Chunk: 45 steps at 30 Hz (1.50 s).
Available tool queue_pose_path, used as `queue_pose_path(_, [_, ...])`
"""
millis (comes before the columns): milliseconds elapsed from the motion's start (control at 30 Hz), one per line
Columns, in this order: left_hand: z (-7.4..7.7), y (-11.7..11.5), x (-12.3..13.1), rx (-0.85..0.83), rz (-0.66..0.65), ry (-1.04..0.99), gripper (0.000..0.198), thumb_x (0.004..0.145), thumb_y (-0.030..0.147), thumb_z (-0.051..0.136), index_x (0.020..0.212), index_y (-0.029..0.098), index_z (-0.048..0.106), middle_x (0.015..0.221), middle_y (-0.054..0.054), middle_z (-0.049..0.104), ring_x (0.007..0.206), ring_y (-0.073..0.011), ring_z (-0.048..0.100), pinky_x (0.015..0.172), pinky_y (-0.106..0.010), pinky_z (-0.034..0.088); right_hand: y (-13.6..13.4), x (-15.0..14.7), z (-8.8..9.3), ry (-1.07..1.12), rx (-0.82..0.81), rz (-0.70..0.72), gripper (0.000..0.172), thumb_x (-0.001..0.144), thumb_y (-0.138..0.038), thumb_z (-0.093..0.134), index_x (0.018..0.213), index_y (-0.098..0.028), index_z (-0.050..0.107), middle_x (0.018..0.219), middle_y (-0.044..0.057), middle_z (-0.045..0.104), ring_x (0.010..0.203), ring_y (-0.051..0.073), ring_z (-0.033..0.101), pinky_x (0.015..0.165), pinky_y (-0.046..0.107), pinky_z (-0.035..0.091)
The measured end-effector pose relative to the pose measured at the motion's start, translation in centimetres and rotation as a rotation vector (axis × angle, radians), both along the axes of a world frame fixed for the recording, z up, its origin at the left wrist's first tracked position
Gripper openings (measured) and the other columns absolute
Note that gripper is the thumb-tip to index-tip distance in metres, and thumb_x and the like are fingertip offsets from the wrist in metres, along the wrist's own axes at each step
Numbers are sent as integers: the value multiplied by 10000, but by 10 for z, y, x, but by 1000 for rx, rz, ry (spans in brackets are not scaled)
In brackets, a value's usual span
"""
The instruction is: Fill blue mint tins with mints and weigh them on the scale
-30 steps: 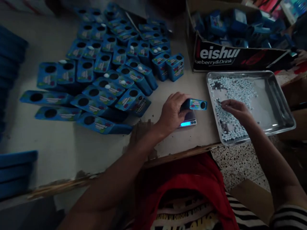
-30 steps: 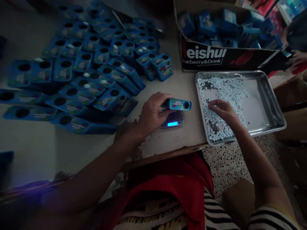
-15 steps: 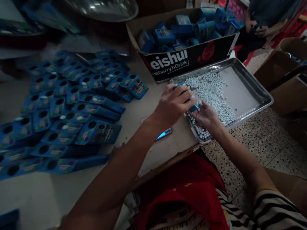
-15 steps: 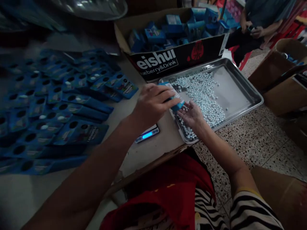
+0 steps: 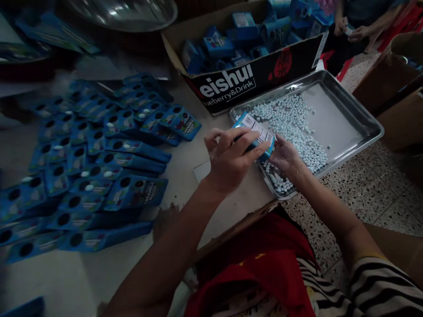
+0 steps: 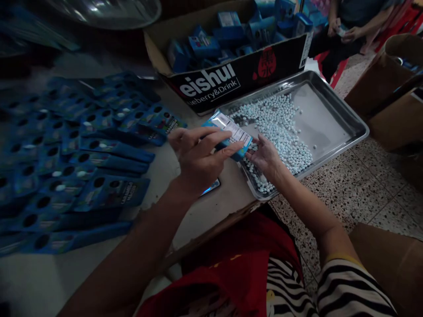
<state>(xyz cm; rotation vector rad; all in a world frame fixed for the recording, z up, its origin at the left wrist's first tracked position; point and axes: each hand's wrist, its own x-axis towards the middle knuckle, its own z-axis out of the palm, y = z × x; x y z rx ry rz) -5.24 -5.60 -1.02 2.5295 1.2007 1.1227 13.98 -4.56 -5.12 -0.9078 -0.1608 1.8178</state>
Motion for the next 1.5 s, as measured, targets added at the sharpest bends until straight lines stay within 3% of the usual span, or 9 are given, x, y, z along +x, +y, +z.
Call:
queue_pose_path(200, [-17,-3,-12,-12,164,-96,276,1096,247,642,1175,400,858,1271,-39,812,1317,-332,666,1280,-628,349,-6,-8,4,39,-97,-15,168,1144,-385,553,1120,-234,622,956,69,724,827,224,714,708,338,686])
queue_pose_path(333, [-28,-10,-43,-132,263,-359,220,994,400,817,1198,318,833,1231,-52,806,1224,-309,725,1225,-542,509,-8,-7,13,30,-96,-36,102,1120,-262,557,1101,-223,649,1021,100,749,900,214,735,714,290,695])
queue_pose_path(433, [-43,-22,-71,-339,385,-716,527,800,509,973,1213,254,770,1156,-46,800,1109,-275,770,1093,-462,628,-9,0,17,-18,-94,5,76,1027,-144,652,1041,-218,664,950,62,733,757,136,674,615,187,617])
queue_pose_path(533, [-61,-38,-89,-489,429,-963,615,660,459,1026,1151,246,722,1116,-31,801,1052,-245,790,1043,-421,665,-7,9,15,-85,-74,77,134,939,-106,726,1005,-210,674,832,9,678,624,80,579,542,143,520])
queue_pose_path(700, [-78,-59,-92,-575,465,-964,570,686,495,994,1097,264,675,1109,-38,813,1073,-260,808,1081,-482,674,-7,7,19,-194,17,75,137,893,-144,779,963,-201,676,653,-77,553,495,51,409,451,137,351])
queue_pose_path(933, [-63,-90,-119,-503,442,-805,648,819,359,932,1404,271,667,1468,-113,747,1401,-282,730,1220,-495,611,-19,-34,64,-364,221,464,292,819,-226,955,824,-175,668,701,-25,638,541,40,467,457,128,342])
queue_pose_path(1067, [-52,-125,-154,-453,493,-717,546,860,334,900,1364,262,702,1287,-89,801,1227,-274,798,1142,-494,673,-11,-57,89,-483,229,673,240,852,-216,958,842,-168,722,760,23,695,574,58,522,435,138,348])
queue_pose_path(1233, [-40,-160,-168,-355,622,-682,361,961,391,857,1295,322,739,1232,-53,804,1178,-277,805,1158,-524,678,5,-65,104,-610,171,695,241,918,-293,930,862,-150,745,656,2,636,486,50,457,379,148,296])
queue_pose_path(1500, [-39,-155,-170,-348,552,-762,454,922,398,893,1332,296,728,1280,-47,792,1145,-295,805,1118,-557,701,-1,-72,130,-634,244,604,105,866,-79,830,927,-154,788,798,12,707,667,72,619,563,133,514])
